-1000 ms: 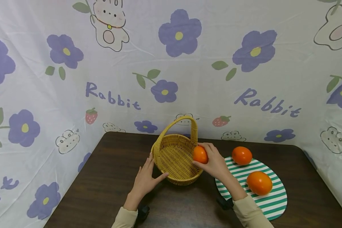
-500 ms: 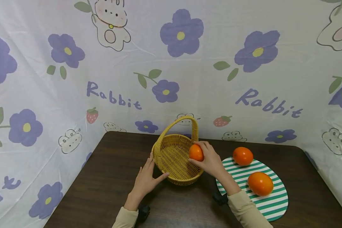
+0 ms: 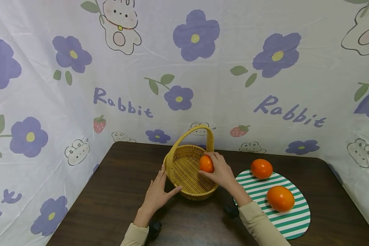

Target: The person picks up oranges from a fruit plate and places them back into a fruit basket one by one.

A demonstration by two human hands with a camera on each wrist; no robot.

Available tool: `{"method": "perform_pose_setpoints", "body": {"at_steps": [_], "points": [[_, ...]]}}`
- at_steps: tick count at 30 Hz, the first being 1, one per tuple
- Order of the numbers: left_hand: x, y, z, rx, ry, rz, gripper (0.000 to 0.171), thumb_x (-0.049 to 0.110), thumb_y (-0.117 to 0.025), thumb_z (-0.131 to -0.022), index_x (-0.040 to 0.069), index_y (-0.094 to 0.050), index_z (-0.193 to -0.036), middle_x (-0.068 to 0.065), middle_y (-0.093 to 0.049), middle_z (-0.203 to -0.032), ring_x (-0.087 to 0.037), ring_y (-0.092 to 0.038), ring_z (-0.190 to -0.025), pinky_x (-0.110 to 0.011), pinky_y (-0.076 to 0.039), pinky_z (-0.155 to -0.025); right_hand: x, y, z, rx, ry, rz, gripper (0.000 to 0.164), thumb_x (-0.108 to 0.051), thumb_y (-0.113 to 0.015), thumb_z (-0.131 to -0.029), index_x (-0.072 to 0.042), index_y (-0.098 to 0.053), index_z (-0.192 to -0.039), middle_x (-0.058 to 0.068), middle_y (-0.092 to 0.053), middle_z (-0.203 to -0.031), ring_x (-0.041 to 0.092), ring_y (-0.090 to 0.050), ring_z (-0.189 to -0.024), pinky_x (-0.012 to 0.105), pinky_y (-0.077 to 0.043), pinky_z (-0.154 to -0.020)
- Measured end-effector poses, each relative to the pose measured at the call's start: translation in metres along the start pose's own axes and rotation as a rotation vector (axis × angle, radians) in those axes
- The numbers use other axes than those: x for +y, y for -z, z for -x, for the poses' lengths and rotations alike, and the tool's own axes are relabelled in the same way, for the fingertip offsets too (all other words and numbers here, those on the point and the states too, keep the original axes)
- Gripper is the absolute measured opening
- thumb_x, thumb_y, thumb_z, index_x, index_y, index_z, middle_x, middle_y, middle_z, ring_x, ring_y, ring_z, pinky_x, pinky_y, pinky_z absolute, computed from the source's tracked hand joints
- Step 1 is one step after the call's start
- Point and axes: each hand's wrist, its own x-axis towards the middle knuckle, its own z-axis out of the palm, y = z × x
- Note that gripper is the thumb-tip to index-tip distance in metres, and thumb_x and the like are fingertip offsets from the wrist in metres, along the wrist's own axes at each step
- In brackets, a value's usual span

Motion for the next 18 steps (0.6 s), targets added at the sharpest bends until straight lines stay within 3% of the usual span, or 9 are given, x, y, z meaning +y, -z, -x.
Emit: {"method": "perform_pose_setpoints", "body": {"at_steps": [10,18], "points": [[0.001,0.002,0.0,-0.006,0.0,-0.001,0.094,0.07,-0.051,-0.079,0.021,-0.015,-0.15,-0.001,-0.006,-0.157,-0.024,-0.015,-0.142,-0.06,-0.016,-0.109,0.001,-0.013,-0.006,-0.036,0.029,-0.039,0.07,-0.03,-0.079,-0.074,-0.007,-0.048,-0.132,0.014,-0.047,-0.128,0.031,-0.045,-0.115,0.051,-0.048,-0.087],[0.003,0.003,0.0,-0.002,-0.006,-0.001,0.094,0.07,-0.051,-0.079,0.02,-0.015,-0.15,-0.001,-0.005,-0.157,-0.026,-0.016,-0.142,-0.06,-0.016,-0.109,0.005,-0.024,-0.012,-0.07,0.026,-0.037,0.07,-0.029,-0.078,-0.075,-0.006,-0.047,-0.133,0.016,-0.047,-0.127,0.033,-0.046,-0.114,0.05,-0.048,-0.089]]}}
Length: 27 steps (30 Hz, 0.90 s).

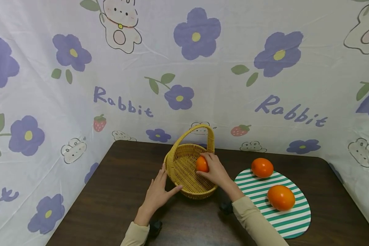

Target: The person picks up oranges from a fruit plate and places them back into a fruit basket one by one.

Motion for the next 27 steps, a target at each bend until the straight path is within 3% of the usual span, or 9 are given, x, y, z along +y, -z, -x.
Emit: {"method": "perform_pose_setpoints", "body": {"at_steps": [7,14,27], "points": [[0.0008,0.0011,-0.0003,-0.014,0.014,0.007,0.095,0.071,-0.051,-0.078,0.019,-0.016,-0.15,0.0,-0.004,-0.157,-0.024,-0.015,-0.142,-0.059,-0.015,-0.11,0.003,-0.006,-0.0049,0.017,0.056,0.103,0.07,-0.03,-0.08,-0.072,-0.004,-0.051,-0.13,0.016,-0.05,-0.126,0.034,-0.048,-0.115,0.049,-0.046,-0.09],[0.0007,0.0002,-0.0003,-0.009,0.012,0.011,0.095,0.07,-0.051,-0.079,0.02,-0.014,-0.15,0.0,-0.005,-0.157,-0.025,-0.016,-0.142,-0.059,-0.016,-0.109,0.0018,-0.0074,-0.0089,-0.002,0.061,0.183,0.071,-0.034,-0.079,-0.073,-0.006,-0.05,-0.131,0.015,-0.05,-0.126,0.033,-0.046,-0.117,0.05,-0.042,-0.095],[-0.0004,-0.0015,0.0005,-0.001,0.014,0.018,0.096,0.071,-0.051,-0.078,0.02,-0.014,-0.15,0.001,-0.004,-0.157,-0.025,-0.016,-0.142,-0.059,-0.015,-0.109,0.0013,-0.0075,-0.0084,-0.021,0.084,0.201,0.077,-0.036,-0.08,-0.071,-0.008,-0.046,-0.135,0.016,-0.048,-0.128,0.034,-0.046,-0.118,0.05,-0.038,-0.1]]}}
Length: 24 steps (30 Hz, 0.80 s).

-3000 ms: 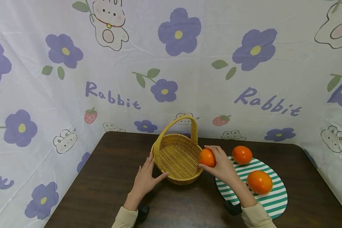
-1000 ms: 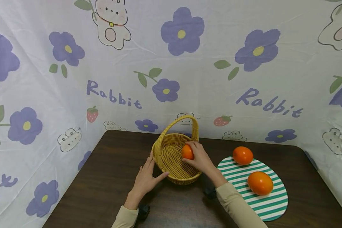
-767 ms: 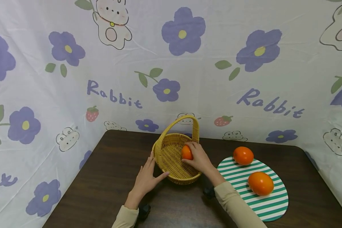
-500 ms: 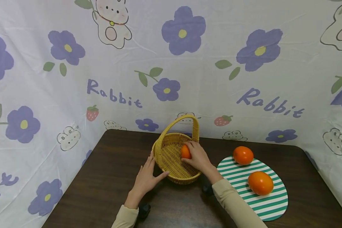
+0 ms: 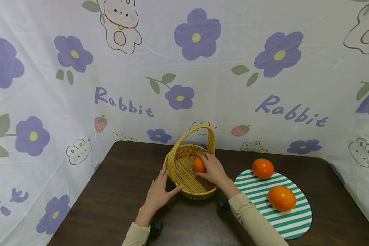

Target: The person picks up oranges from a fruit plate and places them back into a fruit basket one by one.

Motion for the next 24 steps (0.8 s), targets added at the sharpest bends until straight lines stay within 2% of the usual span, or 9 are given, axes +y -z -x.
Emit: {"method": "perform_pose_setpoints", "body": {"at_steps": [13,24], "points": [[0.0,-0.001,-0.001,-0.01,0.009,-0.012,0.099,0.074,-0.049,-0.076,0.019,-0.014,-0.15,0.001,-0.003,-0.157,-0.025,-0.016,-0.142,-0.059,-0.015,-0.11,0.001,0.001,0.003,-0.029,-0.011,-0.032,0.079,-0.037,-0.079,-0.072,-0.013,-0.044,-0.138,0.016,-0.045,-0.132,0.035,-0.042,-0.123,0.052,-0.034,-0.104],[0.0,0.001,-0.001,-0.013,0.003,-0.003,0.097,0.073,-0.05,-0.077,0.018,-0.016,-0.15,-0.001,-0.005,-0.157,-0.026,-0.018,-0.141,-0.06,-0.016,-0.109,-0.001,0.016,0.012,0.02,-0.042,-0.07,0.076,-0.041,-0.076,-0.074,-0.015,-0.045,-0.138,0.015,-0.044,-0.136,0.034,-0.045,-0.12,0.054,-0.043,-0.093]]}}
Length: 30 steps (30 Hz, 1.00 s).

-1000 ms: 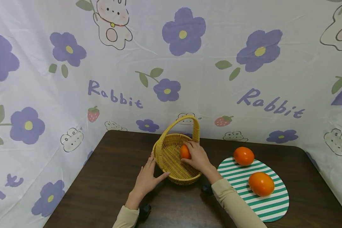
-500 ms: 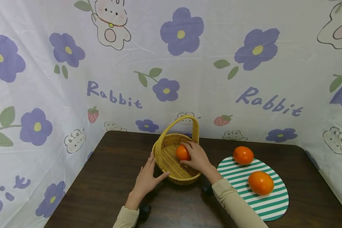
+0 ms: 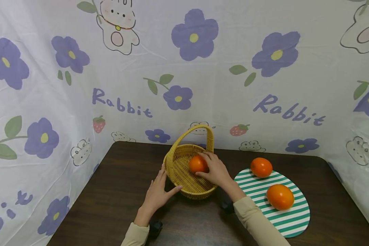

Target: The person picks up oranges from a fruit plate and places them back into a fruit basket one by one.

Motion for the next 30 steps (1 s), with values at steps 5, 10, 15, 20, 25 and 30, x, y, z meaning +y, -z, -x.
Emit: {"method": "perform_pose_setpoints", "body": {"at_steps": [5,10,15,20,25,30], "points": [[-0.002,0.0,-0.001,-0.001,0.002,-0.004,0.097,0.073,-0.049,-0.077,0.018,-0.015,-0.15,0.0,-0.004,-0.157,-0.026,-0.019,-0.141,-0.059,-0.016,-0.11,0.001,0.007,0.005,0.033,-0.009,-0.039,0.074,-0.041,-0.075,-0.076,-0.016,-0.045,-0.138,0.012,-0.044,-0.136,0.033,-0.045,-0.121,0.053,-0.044,-0.092],[-0.002,-0.001,0.0,0.011,-0.006,0.003,0.096,0.071,-0.051,-0.078,0.02,-0.014,-0.15,-0.001,-0.005,-0.157,-0.026,-0.019,-0.141,-0.059,-0.015,-0.11,0.002,0.014,0.013,0.053,-0.024,-0.066,0.074,-0.039,-0.075,-0.077,-0.016,-0.043,-0.139,0.012,-0.044,-0.137,0.033,-0.043,-0.123,0.053,-0.043,-0.093],[-0.004,-0.002,0.0,0.018,-0.006,0.003,0.096,0.07,-0.052,-0.078,0.021,-0.014,-0.15,-0.001,-0.006,-0.157,-0.026,-0.019,-0.141,-0.06,-0.015,-0.109,0.002,0.021,0.021,0.082,-0.044,-0.105,0.073,-0.038,-0.075,-0.077,-0.016,-0.044,-0.139,0.011,-0.044,-0.136,0.032,-0.043,-0.124,0.054,-0.042,-0.094],[-0.004,-0.003,-0.001,0.015,-0.001,-0.005,0.096,0.072,-0.051,-0.078,0.02,-0.014,-0.15,-0.001,-0.005,-0.157,-0.026,-0.019,-0.141,-0.059,-0.015,-0.109,0.004,0.027,0.029,0.114,-0.044,-0.121,0.07,-0.038,-0.074,-0.077,-0.016,-0.046,-0.137,0.01,-0.046,-0.136,0.032,-0.044,-0.122,0.055,-0.039,-0.097],[-0.003,-0.004,-0.001,0.014,-0.003,-0.002,0.096,0.072,-0.051,-0.077,0.02,-0.014,-0.15,-0.001,-0.005,-0.157,-0.026,-0.019,-0.141,-0.059,-0.016,-0.109,0.005,0.034,0.035,0.129,-0.057,-0.137,0.069,-0.038,-0.074,-0.078,-0.014,-0.047,-0.136,0.01,-0.046,-0.135,0.032,-0.044,-0.122,0.056,-0.038,-0.098],[-0.003,-0.004,-0.001,0.016,-0.005,0.001,0.096,0.073,-0.049,-0.077,0.022,-0.013,-0.15,0.001,-0.004,-0.157,-0.026,-0.019,-0.141,-0.059,-0.016,-0.109,0.005,0.04,0.041,0.146,-0.08,-0.145,0.069,-0.038,-0.074,-0.078,-0.015,-0.046,-0.136,0.01,-0.046,-0.136,0.032,-0.042,-0.123,0.056,-0.037,-0.099]]}}
